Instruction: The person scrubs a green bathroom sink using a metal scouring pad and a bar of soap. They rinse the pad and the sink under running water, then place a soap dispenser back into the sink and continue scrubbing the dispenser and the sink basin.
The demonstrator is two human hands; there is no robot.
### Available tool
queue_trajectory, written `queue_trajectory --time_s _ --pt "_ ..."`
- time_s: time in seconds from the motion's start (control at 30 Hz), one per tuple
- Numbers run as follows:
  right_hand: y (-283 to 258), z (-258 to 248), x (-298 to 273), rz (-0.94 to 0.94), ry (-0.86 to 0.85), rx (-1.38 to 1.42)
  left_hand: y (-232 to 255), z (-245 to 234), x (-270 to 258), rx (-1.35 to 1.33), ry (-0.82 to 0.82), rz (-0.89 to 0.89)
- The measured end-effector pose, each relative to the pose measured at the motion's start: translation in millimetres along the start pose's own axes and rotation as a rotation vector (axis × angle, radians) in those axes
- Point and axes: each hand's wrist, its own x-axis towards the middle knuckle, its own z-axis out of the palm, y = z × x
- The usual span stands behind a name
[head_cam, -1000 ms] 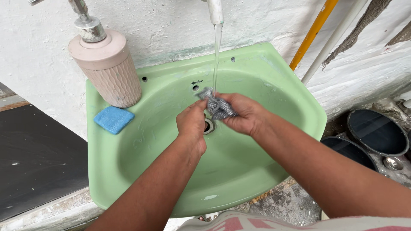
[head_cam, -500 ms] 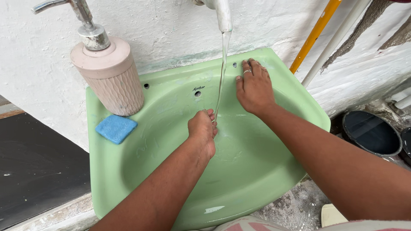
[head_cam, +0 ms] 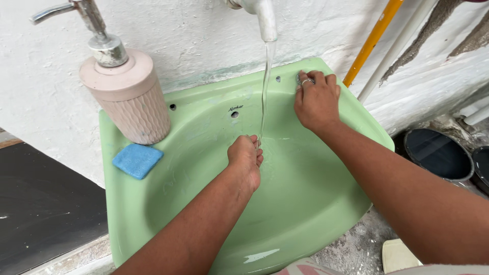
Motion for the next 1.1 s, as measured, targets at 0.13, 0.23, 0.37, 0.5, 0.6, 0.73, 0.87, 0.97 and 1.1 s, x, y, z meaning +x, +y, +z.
queue_trajectory --time_s 0.13,0.23,0.37,0.5,0.6,0.73,0.87,0.97,1.1 --pt "-23.6 25.3 -2.6 -0.197 0.064 0.101 1.8 -8.8 9.9 -0.056 0.046 -0.008" --pt "-29.7 17.1 -10.1 -0.262 0.043 0.170 -1.2 -8.1 11.1 -0.032 0.064 -0.042" --pt "-18.7 -3.7 -13.8 -0.179 -0.076 0.043 -6.0 -3.6 7.7 0.027 0.051 -0.068" --pt "4.4 4.4 -9.7 -0.059 0.018 -0.094 -8.8 -6.2 11.2 0.015 0.034 -0.071" --pt "8.6 14.9 -4.9 -0.046 0.001 0.009 -8.7 -9.1 16.8 0.010 0.049 -0.057" --pt "-24.5 25.5 -12.4 -0.152 -0.021 0.079 -8.3 -11.5 23.6 -0.025 0.064 -0.020" --pt "-79.5 25.7 -28.4 -0.416 -0.059 0.070 -9.5 -14.5 30.1 -0.094 0.104 -0.017" --pt "-112.2 23.6 -38.1 -0.430 -0.351 0.307 -8.5 -17.1 35.3 -0.098 0.104 -0.003" --pt "-85.5 24.4 -27.0 -0.319 -0.260 0.052 -2.6 -17.0 31.4 -0.077 0.163 0.016"
